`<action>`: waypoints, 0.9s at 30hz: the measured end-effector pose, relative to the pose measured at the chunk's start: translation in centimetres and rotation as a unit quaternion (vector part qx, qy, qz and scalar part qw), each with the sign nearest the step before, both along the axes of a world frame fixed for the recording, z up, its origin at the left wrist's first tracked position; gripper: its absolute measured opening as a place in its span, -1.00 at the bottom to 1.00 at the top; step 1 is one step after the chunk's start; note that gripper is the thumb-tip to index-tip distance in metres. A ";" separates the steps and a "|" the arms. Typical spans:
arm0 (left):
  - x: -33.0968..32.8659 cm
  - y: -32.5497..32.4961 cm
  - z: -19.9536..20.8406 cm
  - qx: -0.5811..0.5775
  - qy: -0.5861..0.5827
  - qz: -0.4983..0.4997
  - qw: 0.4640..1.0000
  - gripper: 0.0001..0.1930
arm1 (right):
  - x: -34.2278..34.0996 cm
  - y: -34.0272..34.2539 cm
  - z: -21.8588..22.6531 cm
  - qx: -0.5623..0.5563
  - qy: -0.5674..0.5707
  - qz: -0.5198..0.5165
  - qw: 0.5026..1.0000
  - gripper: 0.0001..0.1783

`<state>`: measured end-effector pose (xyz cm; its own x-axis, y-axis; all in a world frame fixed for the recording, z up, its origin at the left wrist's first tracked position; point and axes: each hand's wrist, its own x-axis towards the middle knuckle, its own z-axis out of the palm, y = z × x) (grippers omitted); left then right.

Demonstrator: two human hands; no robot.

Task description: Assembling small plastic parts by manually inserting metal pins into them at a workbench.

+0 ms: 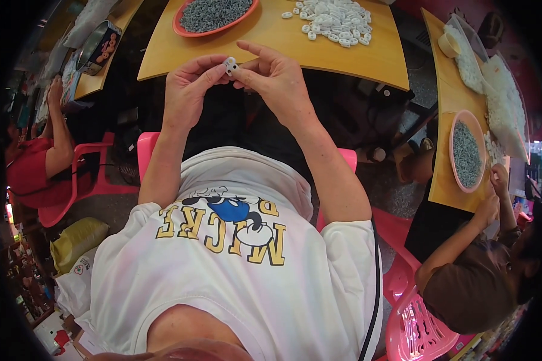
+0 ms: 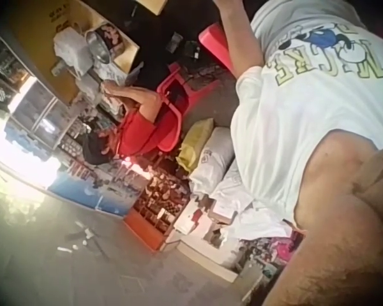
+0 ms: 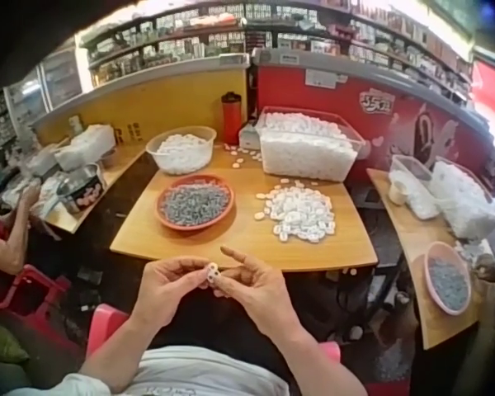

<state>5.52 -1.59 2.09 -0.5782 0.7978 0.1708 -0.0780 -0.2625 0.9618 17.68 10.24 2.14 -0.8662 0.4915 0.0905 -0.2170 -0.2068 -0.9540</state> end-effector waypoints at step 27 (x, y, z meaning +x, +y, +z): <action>0.3 -1.0 1.1 0.092 0.124 -0.038 0.987 -0.70 | 0.6 -1.5 1.1 0.042 0.066 -0.025 0.997 -0.69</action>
<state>5.78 -2.55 3.23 -0.4397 0.7802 0.4449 0.1267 -0.4365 0.8907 18.29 8.70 3.27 -0.8184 0.5196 0.2453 -0.3502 -0.1127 -0.9299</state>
